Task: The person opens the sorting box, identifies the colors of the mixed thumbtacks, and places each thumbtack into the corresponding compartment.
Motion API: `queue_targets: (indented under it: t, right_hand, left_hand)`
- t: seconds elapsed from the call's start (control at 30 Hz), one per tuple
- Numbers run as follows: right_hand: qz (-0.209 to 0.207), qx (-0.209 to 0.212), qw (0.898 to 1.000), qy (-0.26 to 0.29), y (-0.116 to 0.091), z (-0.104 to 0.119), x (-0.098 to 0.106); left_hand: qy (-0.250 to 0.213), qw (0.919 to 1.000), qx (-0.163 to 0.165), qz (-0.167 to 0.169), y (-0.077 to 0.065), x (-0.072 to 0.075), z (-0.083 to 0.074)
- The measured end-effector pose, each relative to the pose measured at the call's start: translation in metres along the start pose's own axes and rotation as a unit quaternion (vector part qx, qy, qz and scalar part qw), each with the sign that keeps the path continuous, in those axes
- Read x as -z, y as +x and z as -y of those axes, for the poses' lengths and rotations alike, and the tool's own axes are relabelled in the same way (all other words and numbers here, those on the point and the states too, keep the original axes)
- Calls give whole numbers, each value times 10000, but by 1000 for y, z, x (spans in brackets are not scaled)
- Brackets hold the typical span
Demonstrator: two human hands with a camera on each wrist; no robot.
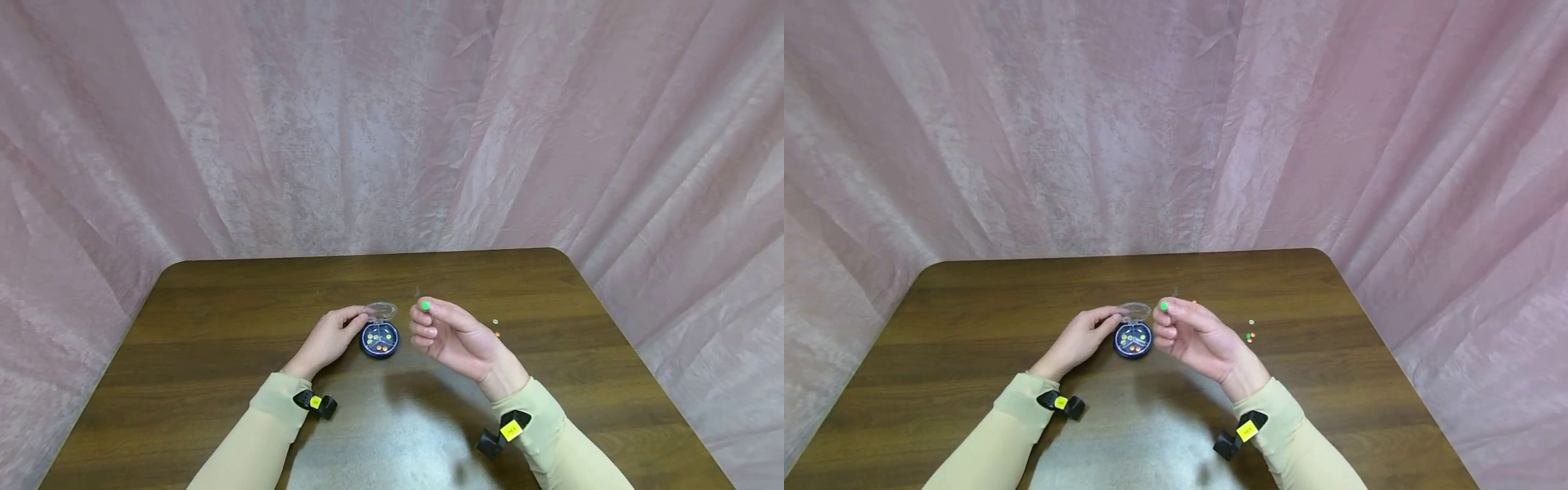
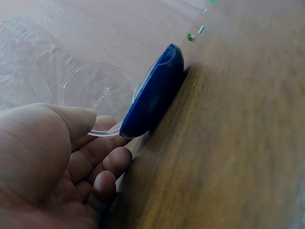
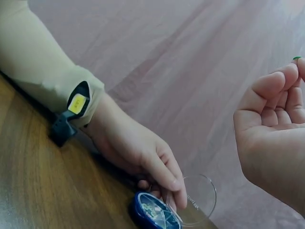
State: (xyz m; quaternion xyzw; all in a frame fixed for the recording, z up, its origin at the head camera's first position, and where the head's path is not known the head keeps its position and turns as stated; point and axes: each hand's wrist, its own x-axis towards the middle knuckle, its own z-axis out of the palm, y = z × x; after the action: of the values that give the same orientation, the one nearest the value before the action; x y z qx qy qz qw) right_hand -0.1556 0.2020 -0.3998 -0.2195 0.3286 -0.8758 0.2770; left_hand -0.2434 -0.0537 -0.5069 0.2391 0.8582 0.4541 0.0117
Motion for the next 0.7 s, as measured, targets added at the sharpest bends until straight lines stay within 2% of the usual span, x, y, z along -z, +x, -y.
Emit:
queue_targets:
  t: [0.17,0.33,0.43,0.5,0.53,0.57,0.6,0.63,0.67,0.7]
  right_hand:
    - [152,48,9999,-41,0,1,-3]
    - [81,62,9996,-251,-1,2,-1]
    - [-264,35,9964,-802,-1,2,0]
    - [-759,-23,9861,-1476,0,0,2]
    - [-1048,-60,9746,-1980,0,-1,4]
    - [-1325,-101,9573,-2566,1,-2,6]
    - [-1570,-152,9343,-3196,2,-3,8]
    - [-1754,-167,9035,-3908,3,-4,11]
    - [-1900,-176,8651,-4638,5,-6,13]
    - [-1997,-162,8202,-5359,7,-7,16]
  left_hand:
    - [-20,10000,-21,-34,0,-1,1]
    - [-11,10000,73,40,1,0,0]
    - [-12,9999,116,75,1,1,-1]
    - [-28,9999,142,89,0,2,-2]
    - [-31,9998,153,92,0,2,-2]
    - [-50,9998,165,94,0,2,-2]
    - [-57,9998,176,90,0,2,-3]
    - [-59,9998,187,88,0,2,-3]
    - [-67,9998,182,80,1,2,-3]
    - [-71,9998,182,78,1,2,-3]
